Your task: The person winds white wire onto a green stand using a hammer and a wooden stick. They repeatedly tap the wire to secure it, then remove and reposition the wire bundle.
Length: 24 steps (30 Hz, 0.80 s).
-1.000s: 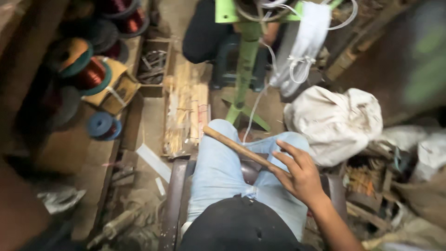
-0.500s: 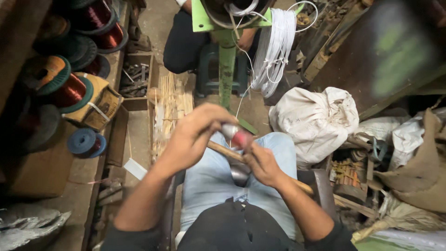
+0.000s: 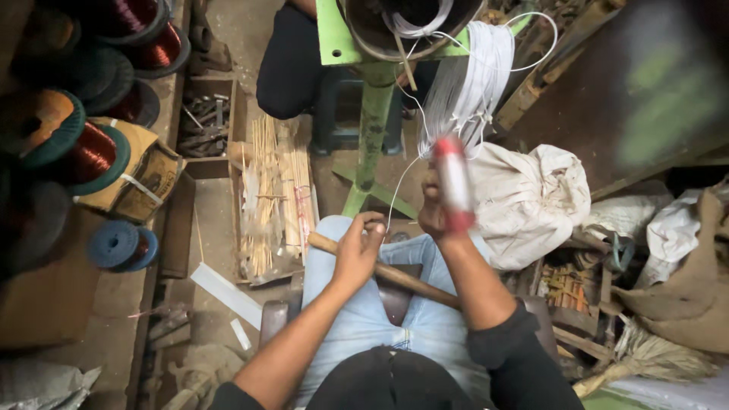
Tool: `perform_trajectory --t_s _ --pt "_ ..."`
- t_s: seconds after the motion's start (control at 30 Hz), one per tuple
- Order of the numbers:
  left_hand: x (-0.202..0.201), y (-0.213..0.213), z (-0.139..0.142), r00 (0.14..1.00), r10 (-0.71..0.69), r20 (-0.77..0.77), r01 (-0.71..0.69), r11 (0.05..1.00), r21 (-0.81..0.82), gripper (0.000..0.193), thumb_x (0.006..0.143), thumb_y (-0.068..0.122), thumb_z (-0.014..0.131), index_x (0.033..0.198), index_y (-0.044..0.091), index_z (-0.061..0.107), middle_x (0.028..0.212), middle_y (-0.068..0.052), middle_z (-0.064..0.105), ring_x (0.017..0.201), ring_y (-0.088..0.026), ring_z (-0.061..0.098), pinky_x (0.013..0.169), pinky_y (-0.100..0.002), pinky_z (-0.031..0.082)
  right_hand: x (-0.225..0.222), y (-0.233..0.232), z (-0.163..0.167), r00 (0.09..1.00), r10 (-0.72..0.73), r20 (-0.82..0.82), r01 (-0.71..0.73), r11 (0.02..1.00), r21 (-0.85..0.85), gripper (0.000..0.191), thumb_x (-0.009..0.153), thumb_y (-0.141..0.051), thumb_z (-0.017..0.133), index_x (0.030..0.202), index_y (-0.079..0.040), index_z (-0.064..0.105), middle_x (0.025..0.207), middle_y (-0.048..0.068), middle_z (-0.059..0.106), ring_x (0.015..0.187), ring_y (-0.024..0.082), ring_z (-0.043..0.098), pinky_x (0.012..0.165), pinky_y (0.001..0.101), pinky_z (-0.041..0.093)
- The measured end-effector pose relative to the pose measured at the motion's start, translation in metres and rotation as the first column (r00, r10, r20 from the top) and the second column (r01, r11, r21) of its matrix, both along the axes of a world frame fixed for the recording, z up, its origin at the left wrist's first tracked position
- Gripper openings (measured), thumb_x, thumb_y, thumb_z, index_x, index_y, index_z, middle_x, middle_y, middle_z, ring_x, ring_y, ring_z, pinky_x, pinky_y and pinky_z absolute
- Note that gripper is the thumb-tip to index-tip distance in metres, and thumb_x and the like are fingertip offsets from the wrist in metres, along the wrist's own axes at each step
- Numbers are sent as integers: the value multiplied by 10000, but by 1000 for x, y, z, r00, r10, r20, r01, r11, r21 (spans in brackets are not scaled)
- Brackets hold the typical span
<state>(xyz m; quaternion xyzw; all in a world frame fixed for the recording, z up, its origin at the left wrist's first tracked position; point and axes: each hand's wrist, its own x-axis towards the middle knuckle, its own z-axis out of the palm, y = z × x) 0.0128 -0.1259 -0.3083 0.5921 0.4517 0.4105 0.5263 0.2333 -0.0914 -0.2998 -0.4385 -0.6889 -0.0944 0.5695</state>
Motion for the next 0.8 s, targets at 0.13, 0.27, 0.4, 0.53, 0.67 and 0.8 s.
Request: perform_trajectory --t_s 0.13,0.27,0.4,0.53,0.67,0.8 --pt "0 5 11 1000 8 -25 -2 972 234 254 1013 186 635 1228 49 629 982 -93 731 852 -153 684 749 -295 538 -2 34 -23 995 -79 -59 72 992 -104 326 1080 -401 567 1018 -81 555 917 66 604 814 217 623 693 379 523" --pt "-1 5 17 995 -13 -98 29 986 163 279 965 159 669 1228 66 651 901 -108 702 699 -169 588 640 -318 488 2 51 -39 998 61 -32 -61 998 -13 366 1060 -433 577 971 -82 521 884 36 579 796 171 596 667 357 502" --pt "-4 4 25 999 -39 -35 45 981 191 248 972 140 668 1204 59 643 913 -81 703 643 -144 544 596 -314 474 5 50 -51 989 -25 -146 6 991 -131 251 953 -293 620 850 -69 573 786 31 566 722 180 589 653 328 461" --pt "-7 5 31 998 -19 -63 30 983 181 279 950 138 673 1216 58 645 911 -83 706 609 -152 516 573 -316 457 7 50 -57 913 -5 -408 -133 941 -310 241 846 -158 606 847 -8 417 812 99 430 769 224 480 674 291 399" --pt "-8 5 32 996 -39 -83 48 993 104 264 951 140 668 1203 62 650 920 -89 712 588 -180 493 560 -327 441 8 57 -59 975 -31 -221 -5 987 -164 103 961 -94 543 1001 -2 520 905 86 523 827 245 546 758 343 460" --pt "-8 4 30 999 -37 -6 37 968 249 280 958 128 665 1225 56 626 981 -89 716 701 -146 596 621 -307 488 5 64 -65 904 266 -335 -237 963 126 173 1009 -336 589 954 -176 554 845 -34 555 715 133 519 708 260 427"
